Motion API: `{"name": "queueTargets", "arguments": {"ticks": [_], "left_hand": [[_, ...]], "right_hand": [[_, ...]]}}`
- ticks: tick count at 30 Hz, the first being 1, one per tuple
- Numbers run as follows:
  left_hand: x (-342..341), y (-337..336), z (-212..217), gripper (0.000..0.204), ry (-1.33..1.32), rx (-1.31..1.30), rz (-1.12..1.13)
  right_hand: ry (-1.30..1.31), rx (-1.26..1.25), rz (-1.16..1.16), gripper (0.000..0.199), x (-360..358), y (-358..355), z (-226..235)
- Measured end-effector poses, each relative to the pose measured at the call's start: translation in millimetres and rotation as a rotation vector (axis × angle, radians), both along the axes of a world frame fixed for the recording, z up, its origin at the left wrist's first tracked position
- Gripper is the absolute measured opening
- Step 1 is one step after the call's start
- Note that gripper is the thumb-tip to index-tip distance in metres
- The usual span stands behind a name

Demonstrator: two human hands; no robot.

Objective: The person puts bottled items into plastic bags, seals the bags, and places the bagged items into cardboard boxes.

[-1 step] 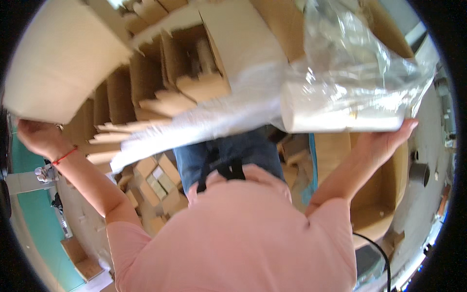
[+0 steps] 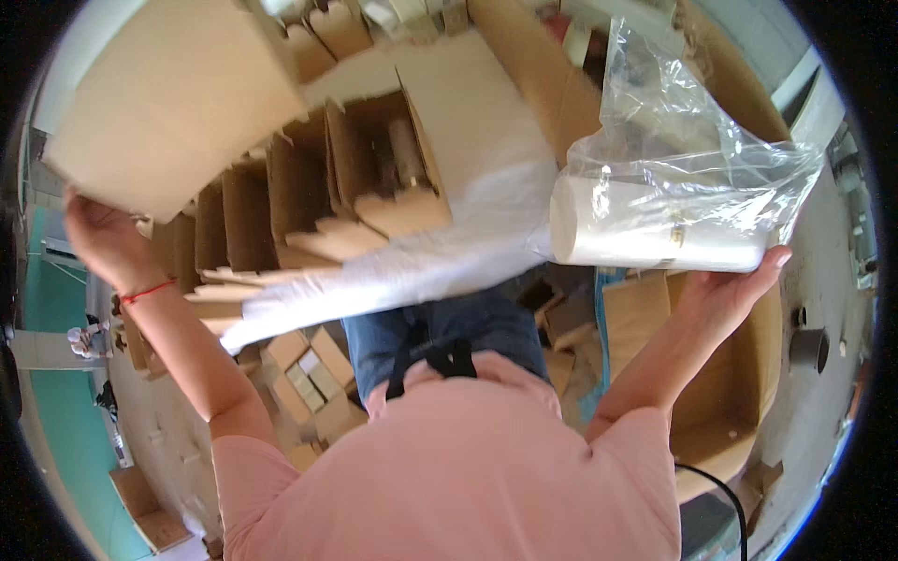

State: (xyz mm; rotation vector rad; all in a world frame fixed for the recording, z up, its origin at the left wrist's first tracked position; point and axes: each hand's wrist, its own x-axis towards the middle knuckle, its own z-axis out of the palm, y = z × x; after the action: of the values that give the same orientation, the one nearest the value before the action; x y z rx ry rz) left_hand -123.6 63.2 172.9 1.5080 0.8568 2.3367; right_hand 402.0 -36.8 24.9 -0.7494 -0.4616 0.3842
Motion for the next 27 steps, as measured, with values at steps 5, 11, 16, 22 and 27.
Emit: {"name": "queueTargets", "arguments": {"ticks": [5, 11, 16, 22, 27], "left_hand": [[83.9, 72.3, -25.8, 0.02, 0.034, -0.104, -0.23], [105.6, 170.6, -45.7, 0.018, 0.316, -0.333, -0.064], [53.3, 239.7, -89.9, 0.015, 0.54, -0.409, 0.323], [-13.9, 243.7, -145.0, 0.024, 0.792, -0.797, 0.363], [-37.8, 228.6, -142.3, 0.027, 0.954, -1.023, 0.218]], "right_hand": [[0.001, 0.013, -0.15, 0.05, -36.2, 15.9, 20.4], [-0.299, 0.039, -0.103, 0.056, -77.9, 51.2, 24.6], [-0.547, 0.009, -0.24, 0.063, -133.7, 72.6, 42.9], [-0.579, -0.025, 0.029, 0.041, -172.1, 160.3, 41.6], [-0.702, 0.152, 0.267, 0.034, -212.8, 261.4, 76.9]]}}
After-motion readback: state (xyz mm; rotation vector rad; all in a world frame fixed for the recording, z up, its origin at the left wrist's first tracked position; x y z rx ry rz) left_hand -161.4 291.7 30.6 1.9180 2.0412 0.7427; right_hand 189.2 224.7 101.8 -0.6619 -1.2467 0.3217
